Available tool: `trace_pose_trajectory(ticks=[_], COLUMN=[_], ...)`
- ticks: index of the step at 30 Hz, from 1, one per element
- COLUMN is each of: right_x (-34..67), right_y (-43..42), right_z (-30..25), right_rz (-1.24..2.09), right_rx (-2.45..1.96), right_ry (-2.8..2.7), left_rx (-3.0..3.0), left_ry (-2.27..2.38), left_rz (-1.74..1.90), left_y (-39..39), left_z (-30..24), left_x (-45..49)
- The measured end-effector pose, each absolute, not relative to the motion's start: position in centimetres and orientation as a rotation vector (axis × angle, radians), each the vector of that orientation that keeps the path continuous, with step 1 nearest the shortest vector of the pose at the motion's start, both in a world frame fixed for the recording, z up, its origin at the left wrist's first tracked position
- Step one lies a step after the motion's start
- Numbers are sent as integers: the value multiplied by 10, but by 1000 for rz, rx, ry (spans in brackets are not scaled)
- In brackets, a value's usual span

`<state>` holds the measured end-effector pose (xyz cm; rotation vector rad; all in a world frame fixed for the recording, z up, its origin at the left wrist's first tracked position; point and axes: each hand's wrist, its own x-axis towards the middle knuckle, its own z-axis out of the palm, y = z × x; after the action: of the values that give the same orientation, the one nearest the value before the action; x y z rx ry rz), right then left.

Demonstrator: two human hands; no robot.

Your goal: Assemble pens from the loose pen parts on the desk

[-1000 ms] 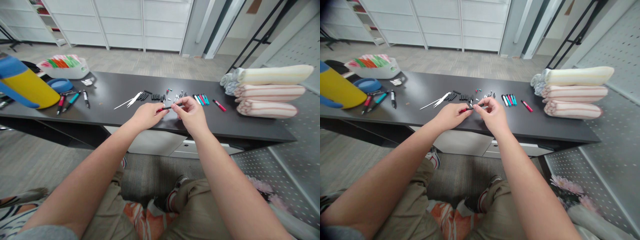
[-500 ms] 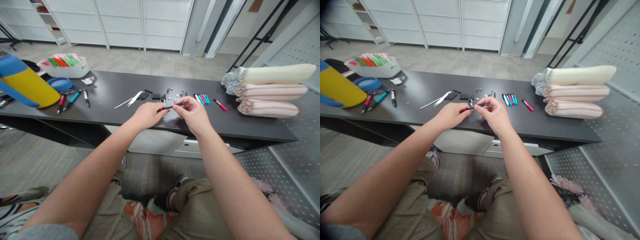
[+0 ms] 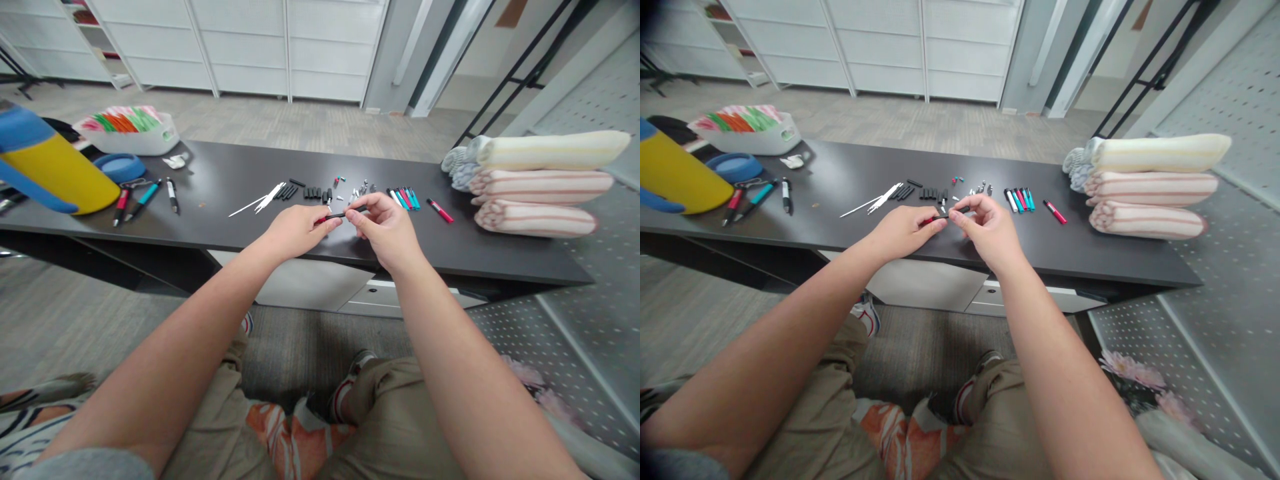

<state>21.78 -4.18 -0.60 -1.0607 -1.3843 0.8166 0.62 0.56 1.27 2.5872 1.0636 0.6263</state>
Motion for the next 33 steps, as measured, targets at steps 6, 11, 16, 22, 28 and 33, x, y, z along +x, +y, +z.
trace_pose_trajectory(ticks=[6,11,16,22,28,33], right_x=[217,216,215,214,214,215], right_y=[-42,-42,-42,-44,-43,-42], right_z=[-7,-6,-5,-4,-5,-7], right_rz=[764,750,741,742,736,719], right_rx=[-1113,-1149,-1179,-1198,-1206,-1229], right_ry=[-1426,-1449,-1441,-1453,-1477,-1500], left_rx=[2616,2692,2725,2731,2732,2721], left_ry=[1105,1176,1208,1184,1177,1191], left_rz=[606,582,555,537,520,507], left_y=[5,5,4,2,-1,-1], left_z=[13,8,7,10,14,15], left_x=[7,8,9,9,10,10])
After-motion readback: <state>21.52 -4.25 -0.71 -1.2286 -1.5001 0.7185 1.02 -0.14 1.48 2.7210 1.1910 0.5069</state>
